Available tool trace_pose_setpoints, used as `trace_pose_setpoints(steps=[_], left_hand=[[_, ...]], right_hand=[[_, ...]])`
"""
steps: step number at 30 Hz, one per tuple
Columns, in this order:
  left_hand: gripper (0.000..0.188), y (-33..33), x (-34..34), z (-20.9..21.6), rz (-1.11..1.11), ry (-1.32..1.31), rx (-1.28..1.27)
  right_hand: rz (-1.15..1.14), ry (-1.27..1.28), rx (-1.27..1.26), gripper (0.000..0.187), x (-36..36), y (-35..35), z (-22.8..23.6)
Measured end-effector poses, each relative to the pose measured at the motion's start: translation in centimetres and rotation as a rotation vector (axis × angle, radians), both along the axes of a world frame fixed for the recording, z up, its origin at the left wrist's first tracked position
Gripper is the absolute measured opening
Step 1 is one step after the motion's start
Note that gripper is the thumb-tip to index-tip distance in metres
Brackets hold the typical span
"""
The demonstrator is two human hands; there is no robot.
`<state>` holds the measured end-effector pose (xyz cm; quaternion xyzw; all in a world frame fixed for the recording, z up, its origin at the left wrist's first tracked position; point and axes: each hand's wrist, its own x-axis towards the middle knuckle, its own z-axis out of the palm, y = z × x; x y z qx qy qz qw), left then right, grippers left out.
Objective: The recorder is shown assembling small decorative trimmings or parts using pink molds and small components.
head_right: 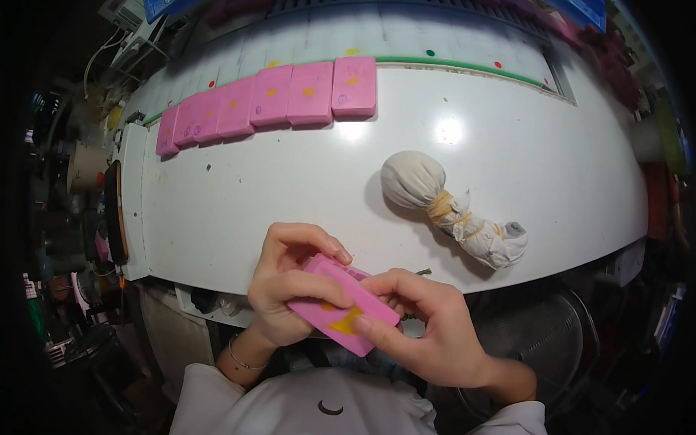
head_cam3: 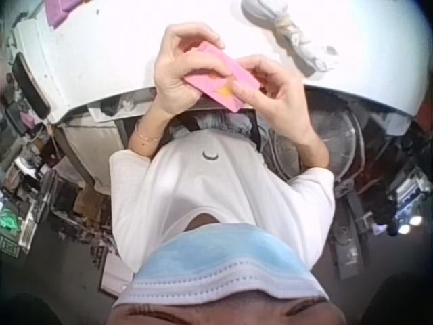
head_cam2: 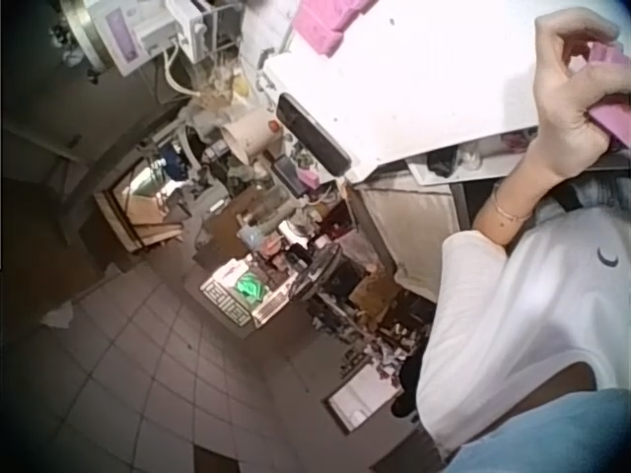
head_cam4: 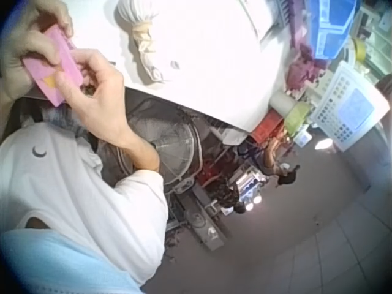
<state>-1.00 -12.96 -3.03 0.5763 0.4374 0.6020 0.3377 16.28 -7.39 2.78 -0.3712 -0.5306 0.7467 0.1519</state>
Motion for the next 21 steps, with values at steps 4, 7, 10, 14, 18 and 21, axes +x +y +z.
trace_pose_setpoints(steps=[4,7,10,14,18,21], left_hand=[[0.031,-0.2,0.3,1.1,0.198,0.255,0.014],[0.034,-0.6,0.5,1.3,0.275,0.474,0.111],[0.037,-0.6,-0.3,0.4,0.239,0.605,0.258],[0.04,0.1,-0.8,0.2,0.234,0.656,0.248],[0.039,-0.3,-0.1,2.0,0.172,0.3,-0.078],[0.032,0.1,0.0,2.4,0.053,0.125,-0.272]], right_hand=[[-0.021,0.052,-0.068,0.023,0.2,0.1,-0.4],[-0.044,0.091,-0.151,0.025,0.2,0.2,-0.3],[-0.057,0.071,-0.251,0.027,0.0,0.3,-0.2],[-0.147,0.101,-0.172,0.037,-0.6,0.3,-0.3],[0.03,-0.03,0.606,0.045,0.0,0.5,0.7],[0.035,-0.044,0.9,0.033,-0.2,1.6,-0.3]])
